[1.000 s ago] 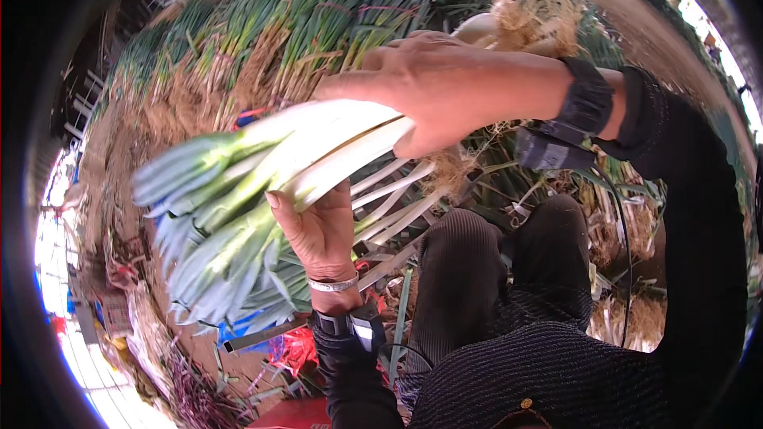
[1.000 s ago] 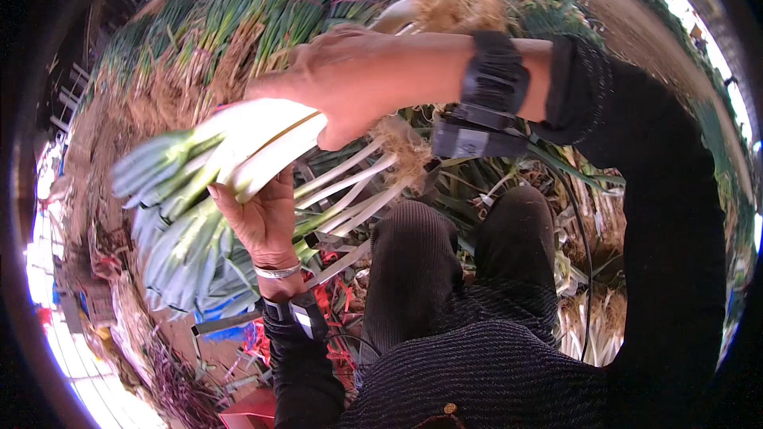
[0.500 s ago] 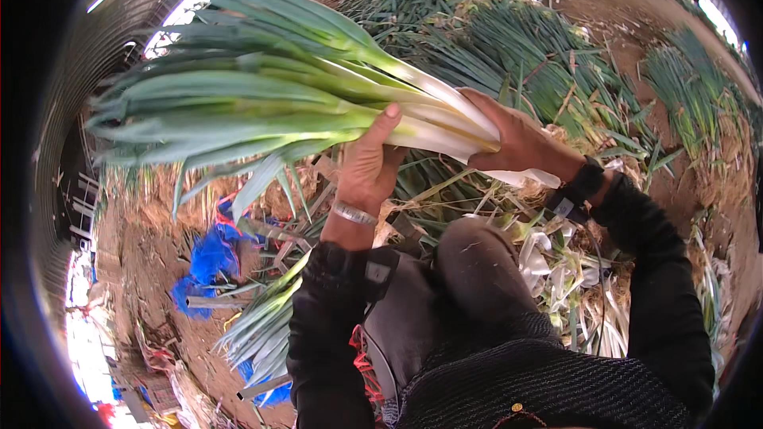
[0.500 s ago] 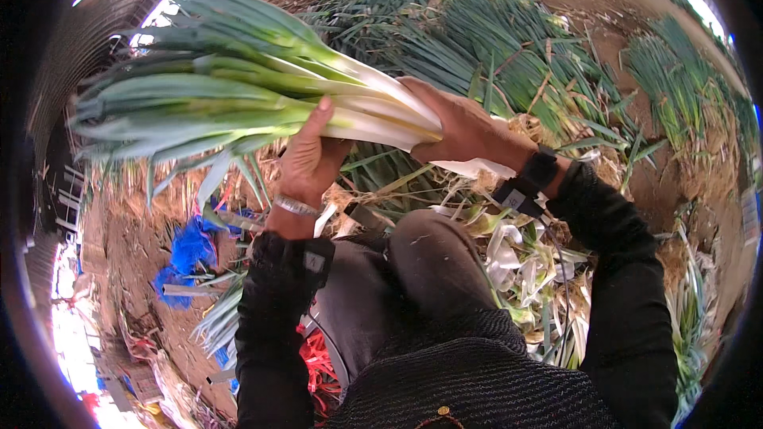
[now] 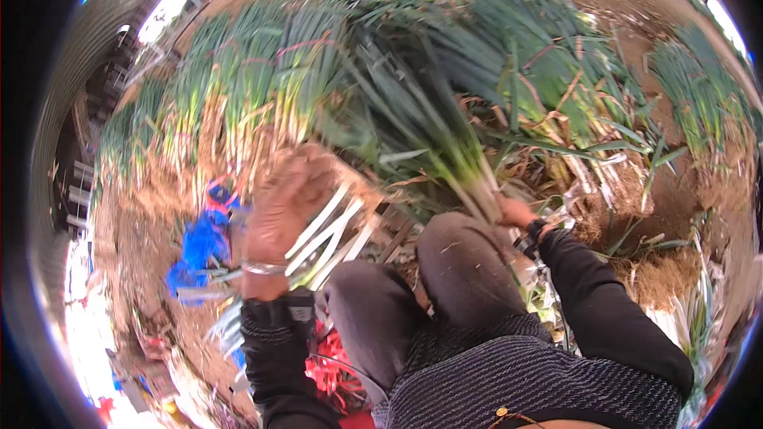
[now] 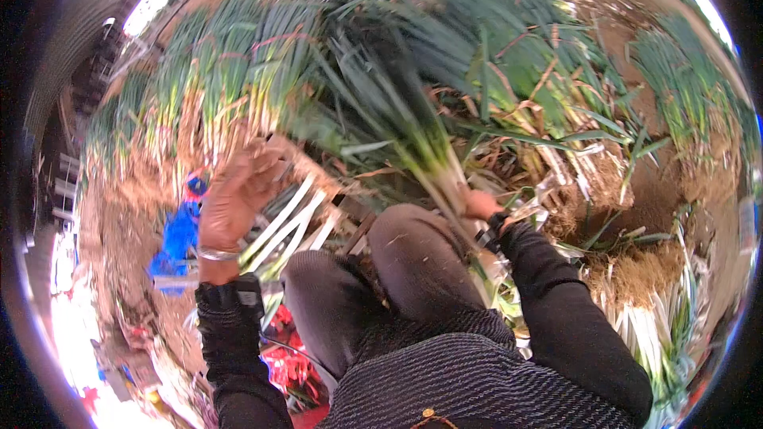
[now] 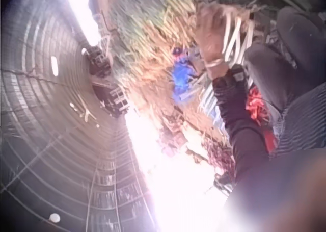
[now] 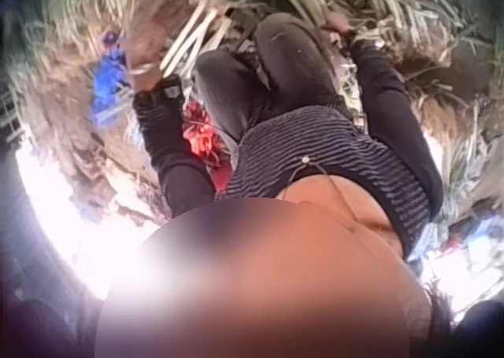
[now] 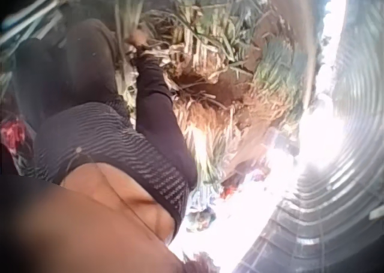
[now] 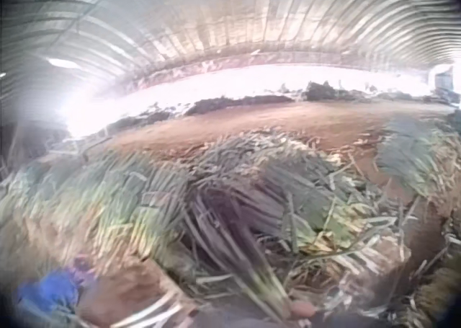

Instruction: Cleaning and organizing harvested leeks by stripping outer leaves and placing them on a metal stand.

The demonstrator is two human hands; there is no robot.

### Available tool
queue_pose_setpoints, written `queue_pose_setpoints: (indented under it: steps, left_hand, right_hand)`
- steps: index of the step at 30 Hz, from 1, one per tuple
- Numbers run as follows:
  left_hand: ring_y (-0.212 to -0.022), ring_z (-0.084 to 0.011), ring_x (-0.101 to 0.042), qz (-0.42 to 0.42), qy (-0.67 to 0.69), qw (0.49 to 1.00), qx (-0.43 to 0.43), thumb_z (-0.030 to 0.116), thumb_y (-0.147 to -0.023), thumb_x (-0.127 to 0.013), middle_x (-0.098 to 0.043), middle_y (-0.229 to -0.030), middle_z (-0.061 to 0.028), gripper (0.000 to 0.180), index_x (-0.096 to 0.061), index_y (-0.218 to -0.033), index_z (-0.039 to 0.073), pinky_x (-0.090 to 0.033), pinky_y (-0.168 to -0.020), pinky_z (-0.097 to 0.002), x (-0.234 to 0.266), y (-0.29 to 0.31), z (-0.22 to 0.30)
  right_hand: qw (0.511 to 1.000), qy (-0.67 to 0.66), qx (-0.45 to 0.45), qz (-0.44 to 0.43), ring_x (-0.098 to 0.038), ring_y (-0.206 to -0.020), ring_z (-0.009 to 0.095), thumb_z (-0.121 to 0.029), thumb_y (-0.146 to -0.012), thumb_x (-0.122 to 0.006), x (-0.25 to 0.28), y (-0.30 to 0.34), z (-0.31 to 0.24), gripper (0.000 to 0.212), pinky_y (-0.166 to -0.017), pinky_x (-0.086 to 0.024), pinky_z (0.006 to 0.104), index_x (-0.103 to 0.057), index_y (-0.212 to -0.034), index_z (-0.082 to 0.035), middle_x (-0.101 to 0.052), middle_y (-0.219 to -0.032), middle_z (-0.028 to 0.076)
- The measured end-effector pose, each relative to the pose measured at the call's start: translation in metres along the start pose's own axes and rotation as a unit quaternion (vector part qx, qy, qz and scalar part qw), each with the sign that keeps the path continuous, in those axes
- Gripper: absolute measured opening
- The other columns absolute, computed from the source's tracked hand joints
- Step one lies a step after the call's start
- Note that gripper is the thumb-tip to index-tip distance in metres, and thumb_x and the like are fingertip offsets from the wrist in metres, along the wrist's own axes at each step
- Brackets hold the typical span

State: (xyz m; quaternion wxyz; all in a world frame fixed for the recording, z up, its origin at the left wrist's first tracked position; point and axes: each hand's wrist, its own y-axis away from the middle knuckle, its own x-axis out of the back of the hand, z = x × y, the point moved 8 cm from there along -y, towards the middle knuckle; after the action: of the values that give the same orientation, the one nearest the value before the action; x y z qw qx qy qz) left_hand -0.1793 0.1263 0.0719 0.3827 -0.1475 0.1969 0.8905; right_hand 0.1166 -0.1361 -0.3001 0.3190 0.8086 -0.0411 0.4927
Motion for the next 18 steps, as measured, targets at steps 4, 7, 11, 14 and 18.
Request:
queue_pose_setpoints:
  steps: [4,7,11,14,18]
  left_hand:
    - [-0.095,-0.0155,-0.067,0.147,-0.059,0.984,-0.086,0.027,-0.093,-0.066,-0.069,-0.11,-0.0055,0.034,-0.061,-0.121,0.01,-0.051,-0.081,-0.027,0.131,0.084,0.029]
    - [-0.087,-0.0093,-0.065,0.314,-0.188,0.93,-0.024,0.027,-0.091,-0.069,-0.07,-0.1,0.0013,0.027,-0.065,-0.113,0.012,-0.045,-0.067,-0.021,0.235,0.131,-0.016]
    - [-0.089,-0.0115,-0.063,0.298,-0.338,0.89,0.071,0.022,-0.088,-0.071,-0.069,-0.1,-0.0045,0.03,-0.068,-0.111,0.003,-0.05,-0.077,-0.0265,0.31,0.189,-0.112]
    - [-0.1,-0.0264,-0.066,0.256,-0.48,0.837,0.06,0.027,-0.081,-0.075,-0.069,-0.107,-0.0133,0.04,-0.067,-0.113,0.003,-0.05,-0.086,-0.035,0.316,0.195,-0.162]
    - [-0.124,-0.0263,-0.049,0.242,-0.71,0.661,0.03,0.037,-0.071,-0.08,-0.053,-0.132,-0.0064,0.068,-0.054,-0.13,0.017,-0.04,-0.099,-0.0481,0.284,0.19,-0.185]
  right_hand:
    - [0.994,0.047,0.099,0.015,-0.063,-0.097,0.04,-0.029,-0.07,-0.076,0.093,-0.017,-0.043,0.066,-0.084,-0.05,0.0472,-0.055,-0.129,-0.006,-0.066,-0.106,0.021]
    - [0.951,0.05,0.242,0.183,-0.066,-0.09,0.032,-0.028,-0.078,-0.071,0.211,-0.02,-0.129,0.057,-0.081,-0.053,0.0432,-0.055,-0.128,-0.006,-0.068,-0.097,0.018]
    - [0.927,-0.143,0.328,0.112,-0.064,-0.087,0.017,-0.016,-0.089,-0.064,0.266,0.018,-0.328,0.045,-0.082,-0.053,0.0317,-0.053,-0.13,-0.005,-0.068,-0.098,0.008]
    - [0.92,-0.06,0.382,-0.058,-0.065,-0.103,0.023,-0.019,-0.09,-0.061,0.199,0.043,-0.431,0.046,-0.089,-0.052,0.0366,-0.051,-0.134,-0.006,-0.067,-0.112,0.015]
    - [0.904,0.131,0.399,-0.082,-0.06,-0.111,0.034,-0.021,-0.091,-0.054,0.064,0.036,-0.457,0.049,-0.094,-0.047,0.0471,-0.047,-0.139,-0.012,-0.057,-0.127,0.018]
